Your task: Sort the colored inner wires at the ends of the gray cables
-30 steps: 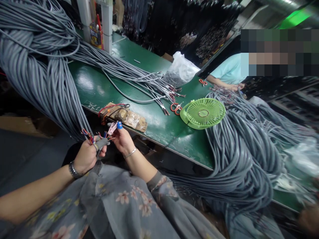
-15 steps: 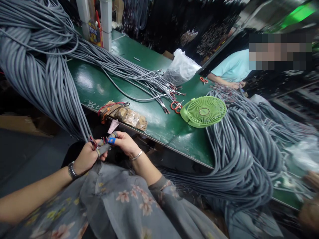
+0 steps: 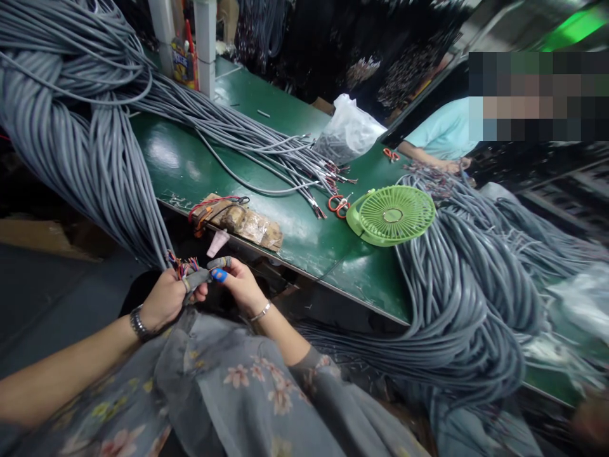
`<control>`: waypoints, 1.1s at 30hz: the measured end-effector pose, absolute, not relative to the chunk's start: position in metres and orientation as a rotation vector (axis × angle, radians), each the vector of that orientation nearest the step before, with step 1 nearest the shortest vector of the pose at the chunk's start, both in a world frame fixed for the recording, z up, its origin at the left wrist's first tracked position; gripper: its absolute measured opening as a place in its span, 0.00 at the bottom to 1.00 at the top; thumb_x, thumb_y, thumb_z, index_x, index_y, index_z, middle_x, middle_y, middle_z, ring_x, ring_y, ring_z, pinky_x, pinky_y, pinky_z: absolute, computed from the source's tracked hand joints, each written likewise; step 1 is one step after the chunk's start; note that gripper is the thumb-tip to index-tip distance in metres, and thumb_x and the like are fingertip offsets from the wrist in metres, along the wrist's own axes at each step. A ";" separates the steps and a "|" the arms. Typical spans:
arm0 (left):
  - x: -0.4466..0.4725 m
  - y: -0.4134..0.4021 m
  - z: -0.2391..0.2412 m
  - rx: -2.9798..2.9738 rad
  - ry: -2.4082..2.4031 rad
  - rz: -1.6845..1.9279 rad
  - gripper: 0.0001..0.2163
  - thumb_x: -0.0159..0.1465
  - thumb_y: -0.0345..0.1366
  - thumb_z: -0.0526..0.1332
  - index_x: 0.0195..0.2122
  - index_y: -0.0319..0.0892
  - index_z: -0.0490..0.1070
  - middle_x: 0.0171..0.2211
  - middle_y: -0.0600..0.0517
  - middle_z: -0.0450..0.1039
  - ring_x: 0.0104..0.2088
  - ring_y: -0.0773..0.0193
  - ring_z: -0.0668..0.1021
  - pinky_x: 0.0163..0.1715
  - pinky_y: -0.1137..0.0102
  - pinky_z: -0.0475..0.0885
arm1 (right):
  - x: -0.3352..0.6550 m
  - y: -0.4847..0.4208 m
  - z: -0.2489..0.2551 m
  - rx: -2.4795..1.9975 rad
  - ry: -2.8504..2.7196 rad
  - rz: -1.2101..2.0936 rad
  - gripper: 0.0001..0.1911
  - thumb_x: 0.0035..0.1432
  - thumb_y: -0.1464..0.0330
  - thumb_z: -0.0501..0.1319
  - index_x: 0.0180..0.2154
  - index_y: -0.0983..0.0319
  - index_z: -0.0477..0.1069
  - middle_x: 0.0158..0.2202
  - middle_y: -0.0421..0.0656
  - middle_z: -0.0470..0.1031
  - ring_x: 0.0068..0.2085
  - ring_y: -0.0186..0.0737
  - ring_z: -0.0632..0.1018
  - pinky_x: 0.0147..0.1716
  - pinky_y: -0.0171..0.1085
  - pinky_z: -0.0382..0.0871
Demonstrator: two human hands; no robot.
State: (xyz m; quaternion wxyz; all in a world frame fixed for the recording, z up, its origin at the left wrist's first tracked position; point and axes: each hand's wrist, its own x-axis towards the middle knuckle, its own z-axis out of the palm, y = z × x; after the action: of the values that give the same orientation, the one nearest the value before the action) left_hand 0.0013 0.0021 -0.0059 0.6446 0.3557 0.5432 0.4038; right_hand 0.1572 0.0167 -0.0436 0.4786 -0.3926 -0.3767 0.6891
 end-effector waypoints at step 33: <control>-0.004 -0.001 -0.004 0.701 1.215 1.018 0.12 0.40 0.41 0.74 0.17 0.42 0.74 0.14 0.53 0.74 0.16 0.66 0.74 0.18 0.71 0.70 | 0.152 0.034 -0.047 -1.062 -0.598 1.798 0.23 0.54 0.47 0.68 0.28 0.61 0.74 0.24 0.38 0.72 0.23 0.31 0.66 0.24 0.32 0.65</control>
State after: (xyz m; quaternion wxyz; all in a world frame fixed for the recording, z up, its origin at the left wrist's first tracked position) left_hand -0.0037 -0.0011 -0.0036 0.6475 0.3083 0.5341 0.4476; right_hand 0.1516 0.0345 -0.0475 0.4660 -0.4326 -0.2436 0.7324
